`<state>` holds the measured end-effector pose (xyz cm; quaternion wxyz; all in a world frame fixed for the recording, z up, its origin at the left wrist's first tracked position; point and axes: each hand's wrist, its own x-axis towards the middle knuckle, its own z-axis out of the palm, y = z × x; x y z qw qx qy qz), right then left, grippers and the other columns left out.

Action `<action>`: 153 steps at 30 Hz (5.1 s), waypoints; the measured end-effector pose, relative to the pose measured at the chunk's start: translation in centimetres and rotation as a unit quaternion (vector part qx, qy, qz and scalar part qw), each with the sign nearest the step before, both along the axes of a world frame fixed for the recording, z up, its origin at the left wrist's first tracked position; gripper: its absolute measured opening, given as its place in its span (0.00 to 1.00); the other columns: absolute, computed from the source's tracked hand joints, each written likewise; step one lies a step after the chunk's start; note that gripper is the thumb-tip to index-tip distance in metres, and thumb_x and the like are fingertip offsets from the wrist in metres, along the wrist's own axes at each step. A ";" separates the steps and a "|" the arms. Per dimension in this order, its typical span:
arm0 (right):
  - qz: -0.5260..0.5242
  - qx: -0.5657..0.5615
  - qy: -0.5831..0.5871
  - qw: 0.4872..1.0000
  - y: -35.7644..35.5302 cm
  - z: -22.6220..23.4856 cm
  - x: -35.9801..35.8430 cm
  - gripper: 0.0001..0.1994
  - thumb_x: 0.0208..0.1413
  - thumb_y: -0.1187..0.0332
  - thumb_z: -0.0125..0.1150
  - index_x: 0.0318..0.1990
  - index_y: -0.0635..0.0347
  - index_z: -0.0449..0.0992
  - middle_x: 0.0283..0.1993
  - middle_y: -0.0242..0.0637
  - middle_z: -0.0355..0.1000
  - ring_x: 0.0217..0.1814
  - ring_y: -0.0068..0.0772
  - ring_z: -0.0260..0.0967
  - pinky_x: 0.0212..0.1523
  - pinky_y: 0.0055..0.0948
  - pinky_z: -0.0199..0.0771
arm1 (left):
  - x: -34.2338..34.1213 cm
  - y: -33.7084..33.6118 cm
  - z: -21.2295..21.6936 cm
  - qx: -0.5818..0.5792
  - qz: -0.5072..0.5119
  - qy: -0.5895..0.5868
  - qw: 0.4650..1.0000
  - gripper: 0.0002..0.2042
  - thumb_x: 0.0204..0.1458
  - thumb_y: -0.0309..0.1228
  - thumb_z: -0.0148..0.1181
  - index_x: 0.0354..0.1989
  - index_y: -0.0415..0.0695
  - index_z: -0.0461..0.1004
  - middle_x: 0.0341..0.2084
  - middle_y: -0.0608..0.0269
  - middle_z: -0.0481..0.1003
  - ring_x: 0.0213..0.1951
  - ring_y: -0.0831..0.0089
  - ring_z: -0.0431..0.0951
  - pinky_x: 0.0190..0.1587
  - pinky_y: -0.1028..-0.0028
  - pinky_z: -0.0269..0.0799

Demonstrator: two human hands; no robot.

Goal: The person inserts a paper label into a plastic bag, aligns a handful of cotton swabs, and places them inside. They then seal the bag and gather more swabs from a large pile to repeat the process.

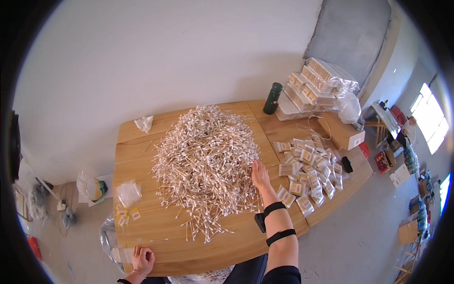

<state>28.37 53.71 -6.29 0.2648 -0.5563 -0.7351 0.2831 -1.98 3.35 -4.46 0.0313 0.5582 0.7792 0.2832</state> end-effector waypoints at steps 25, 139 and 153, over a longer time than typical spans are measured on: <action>0.000 0.000 0.014 1.000 -3.4 1.6 2.0 0.26 0.62 0.49 0.43 0.46 0.66 0.74 0.42 0.54 0.74 0.50 0.53 0.70 0.51 0.45 0.66 | -0.1 -0.1 0.8 -0.017 0.027 0.010 0.999 0.07 0.41 0.28 0.62 0.28 0.50 0.70 0.27 0.63 0.71 0.33 0.58 0.73 0.35 0.61 0.69; 0.237 -0.385 0.236 0.860 -47.8 10.1 -25.6 0.03 0.51 0.75 0.64 0.32 0.63 0.76 0.27 0.31 0.73 0.25 0.19 0.67 0.26 0.19 0.68 | -1.7 -8.2 8.9 0.210 0.217 -0.446 0.843 0.10 0.51 0.29 0.62 0.38 0.35 0.75 0.27 0.60 0.78 0.30 0.77 0.79 0.34 0.78 0.74; 0.277 -0.444 0.273 0.807 -50.7 10.1 -28.2 0.06 0.51 0.74 0.65 0.31 0.63 0.73 0.28 0.36 0.74 0.27 0.25 0.73 0.30 0.22 0.76 | -4.2 -11.1 8.8 0.207 0.331 -0.322 0.862 0.06 0.48 0.27 0.63 0.33 0.39 0.78 0.23 0.59 0.78 0.22 0.74 0.77 0.28 0.75 0.72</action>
